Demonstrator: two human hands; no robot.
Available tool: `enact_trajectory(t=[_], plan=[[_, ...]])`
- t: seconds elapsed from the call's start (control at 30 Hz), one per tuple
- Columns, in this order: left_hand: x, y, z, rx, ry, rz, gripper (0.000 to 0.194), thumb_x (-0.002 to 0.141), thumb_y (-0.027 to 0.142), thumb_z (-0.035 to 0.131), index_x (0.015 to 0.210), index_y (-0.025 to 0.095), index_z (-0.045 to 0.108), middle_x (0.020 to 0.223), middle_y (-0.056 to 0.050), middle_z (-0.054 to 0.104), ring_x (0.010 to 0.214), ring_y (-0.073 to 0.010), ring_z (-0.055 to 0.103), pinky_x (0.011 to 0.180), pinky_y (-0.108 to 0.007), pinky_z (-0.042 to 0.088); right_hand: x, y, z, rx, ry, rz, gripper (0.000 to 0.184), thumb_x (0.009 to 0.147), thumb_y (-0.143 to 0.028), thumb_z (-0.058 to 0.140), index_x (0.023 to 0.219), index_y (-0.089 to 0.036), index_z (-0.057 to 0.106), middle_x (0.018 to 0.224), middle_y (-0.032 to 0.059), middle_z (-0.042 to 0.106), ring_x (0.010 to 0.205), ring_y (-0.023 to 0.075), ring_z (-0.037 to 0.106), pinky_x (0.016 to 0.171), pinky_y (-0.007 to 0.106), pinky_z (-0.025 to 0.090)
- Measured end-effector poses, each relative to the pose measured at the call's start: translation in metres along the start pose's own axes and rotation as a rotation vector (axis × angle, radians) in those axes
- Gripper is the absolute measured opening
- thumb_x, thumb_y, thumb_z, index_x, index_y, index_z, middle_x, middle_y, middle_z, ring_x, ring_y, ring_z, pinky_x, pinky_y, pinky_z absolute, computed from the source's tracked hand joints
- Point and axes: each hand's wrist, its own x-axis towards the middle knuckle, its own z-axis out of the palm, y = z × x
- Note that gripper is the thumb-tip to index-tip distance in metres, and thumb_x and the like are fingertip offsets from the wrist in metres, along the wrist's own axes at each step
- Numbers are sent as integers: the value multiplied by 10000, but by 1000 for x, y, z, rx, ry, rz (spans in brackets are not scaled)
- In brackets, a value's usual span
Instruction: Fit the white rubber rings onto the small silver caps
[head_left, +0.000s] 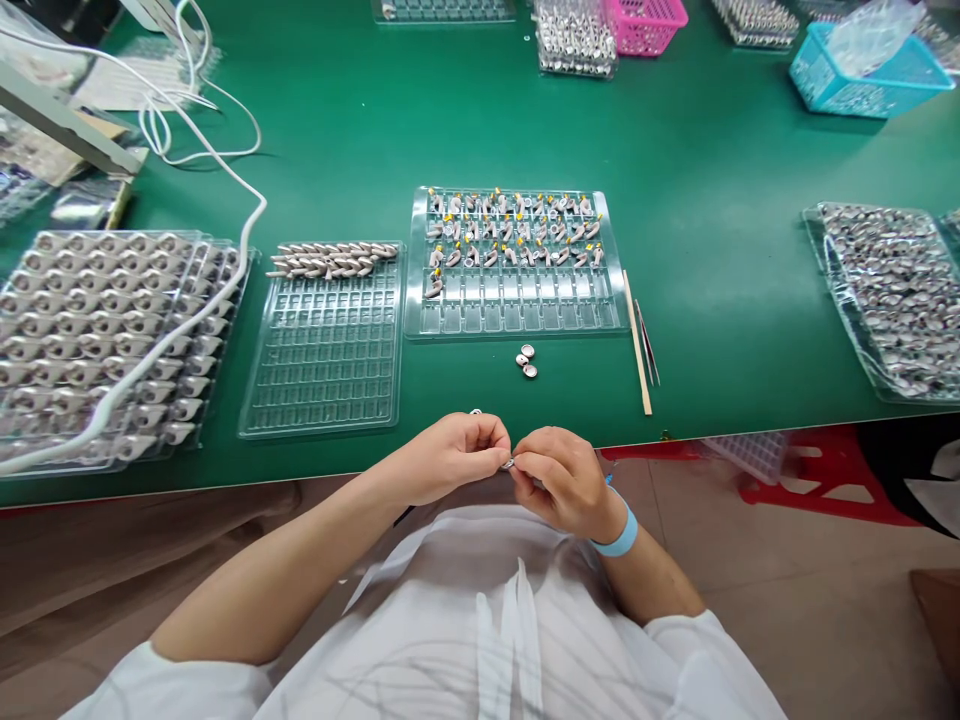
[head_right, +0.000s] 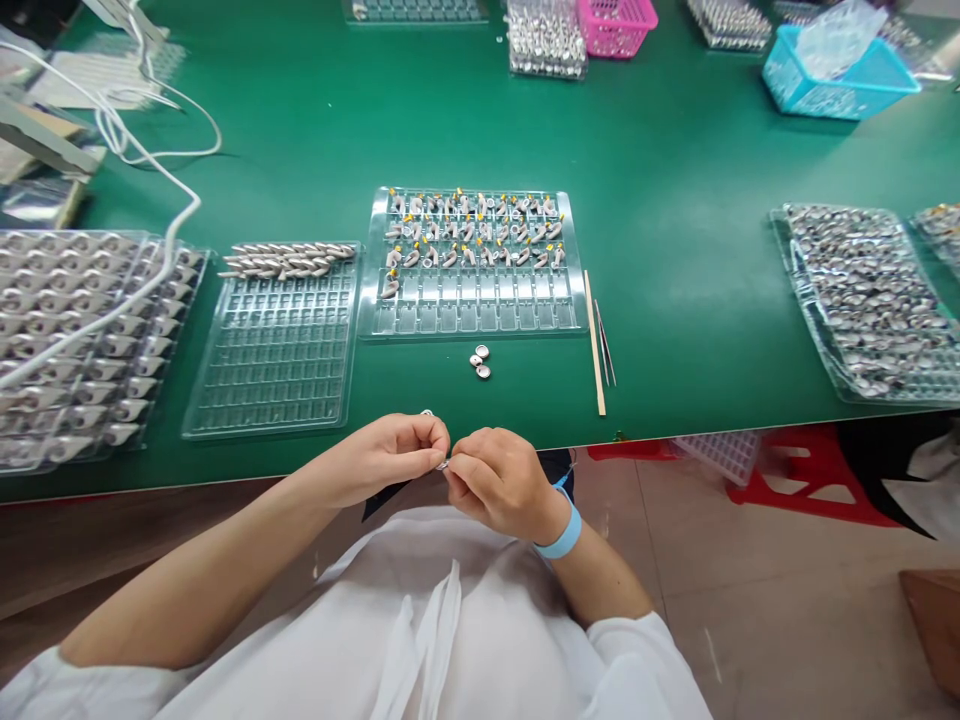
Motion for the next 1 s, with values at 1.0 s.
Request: enact_trajectory(t=[1.0], plan=[[-13,16,-5,615,103,163,191,893,278,521,843,187,681,790,-3,665,681,-126,559,644,-243,420,6,3,-10,54,-53,51,145,873,-88,565,954,-205,535,802,45,674,678,139,566,616,278,475]])
